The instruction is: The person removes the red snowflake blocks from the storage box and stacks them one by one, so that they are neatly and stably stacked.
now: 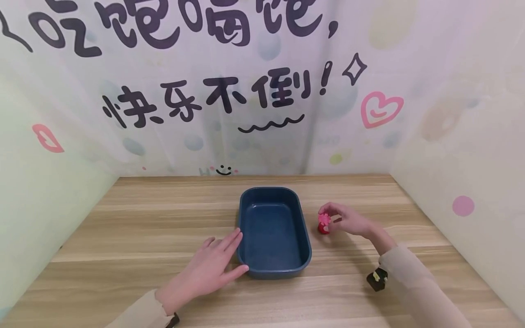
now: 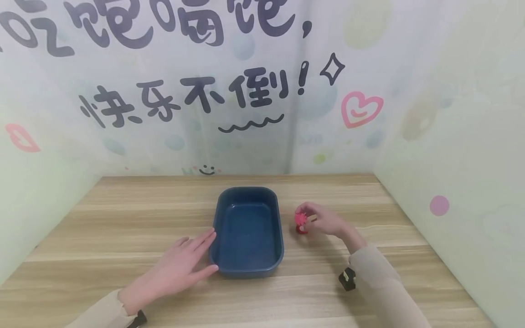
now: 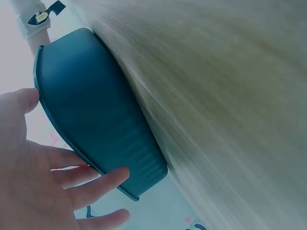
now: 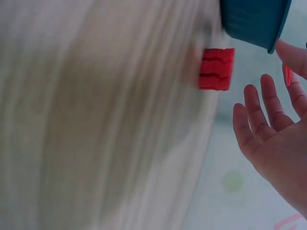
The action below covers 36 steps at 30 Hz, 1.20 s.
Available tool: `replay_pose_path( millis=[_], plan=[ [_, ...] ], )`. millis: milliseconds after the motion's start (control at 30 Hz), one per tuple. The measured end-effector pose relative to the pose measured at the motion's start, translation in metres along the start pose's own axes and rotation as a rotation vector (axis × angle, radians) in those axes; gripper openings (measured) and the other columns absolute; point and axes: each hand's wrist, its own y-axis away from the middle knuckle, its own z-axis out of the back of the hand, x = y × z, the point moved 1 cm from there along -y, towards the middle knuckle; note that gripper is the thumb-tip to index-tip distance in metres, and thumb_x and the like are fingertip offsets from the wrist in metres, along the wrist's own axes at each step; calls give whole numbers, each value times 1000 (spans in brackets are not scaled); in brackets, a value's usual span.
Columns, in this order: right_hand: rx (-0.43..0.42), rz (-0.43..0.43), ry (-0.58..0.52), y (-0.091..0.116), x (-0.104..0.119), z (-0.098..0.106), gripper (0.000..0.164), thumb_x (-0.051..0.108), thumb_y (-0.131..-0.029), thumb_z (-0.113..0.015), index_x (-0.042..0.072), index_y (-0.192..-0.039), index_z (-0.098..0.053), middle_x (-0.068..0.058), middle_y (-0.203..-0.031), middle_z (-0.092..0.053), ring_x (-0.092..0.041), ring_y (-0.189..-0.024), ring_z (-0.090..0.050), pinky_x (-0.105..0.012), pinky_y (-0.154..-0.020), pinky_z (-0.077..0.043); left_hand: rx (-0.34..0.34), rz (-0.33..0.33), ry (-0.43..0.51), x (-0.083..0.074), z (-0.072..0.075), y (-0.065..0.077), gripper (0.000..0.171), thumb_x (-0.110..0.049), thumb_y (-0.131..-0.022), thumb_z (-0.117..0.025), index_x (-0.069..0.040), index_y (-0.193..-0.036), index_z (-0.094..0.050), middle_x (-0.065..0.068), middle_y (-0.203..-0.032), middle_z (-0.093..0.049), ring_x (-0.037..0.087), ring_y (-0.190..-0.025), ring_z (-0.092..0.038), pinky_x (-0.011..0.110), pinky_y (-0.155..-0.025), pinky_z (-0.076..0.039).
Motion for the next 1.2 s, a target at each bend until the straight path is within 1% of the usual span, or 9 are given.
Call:
replay_pose_path(
  millis=[100, 267, 533, 733, 933, 1200],
  plan=[
    [25, 1, -29, 2, -6, -1, 36, -1, -78, -60, -2, -111, -48, -13, -104, -50, -30, -99, -43, -45, -85, -36, 0, -3, -2, 0, 0, 0, 72, -56, -86, -40, 0, -132, -39, 10, -137, -33, 20, -115, -43, 50, -89, -32],
    [30, 6, -33, 4, -15, 0, 37, 1, -78, -61, -2, -112, -47, -14, -108, -50, -31, -101, -43, -44, -86, -36, -1, -2, -4, 0, -1, 1, 72, -56, -86, -39, -1, -132, -39, 10, -138, -33, 20, -115, -43, 50, -89, -32],
    [47, -56, -76, 3, -27, 0, 38, 3, -78, -63, -1, -113, -48, -15, -109, -49, -30, -101, -44, -40, -85, -35, -12, -7, -9, 0, -1, 1, 74, -58, -86, -35, 0, -132, -39, 11, -137, -34, 21, -114, -44, 50, -89, -32],
    [77, -59, -65, 1, -31, 1, 37, 7, -79, -63, 1, -112, -50, -13, -107, -51, -29, -98, -45, -40, -83, -35, -1, -1, -6, 1, -2, 1, 74, -58, -86, -35, -1, -133, -38, 10, -138, -32, 20, -116, -42, 49, -90, -31],
    [111, -57, -48, -1, -34, 2, 36, 7, -79, -62, 0, -112, -50, -13, -107, -49, -29, -97, -43, -40, -82, -35, 2, 2, -7, 1, -2, 0, 74, -58, -86, -35, -1, -133, -37, 9, -139, -32, 20, -116, -42, 49, -90, -31],
    [120, -82, -56, -3, -33, 3, 35, 6, -79, -63, 1, -112, -51, -12, -106, -50, -28, -95, -44, -39, -81, -35, 9, 9, -9, 1, -2, 0, 74, -59, -86, -35, -2, -134, -37, 9, -139, -31, 20, -116, -42, 49, -91, -30]
  ],
)
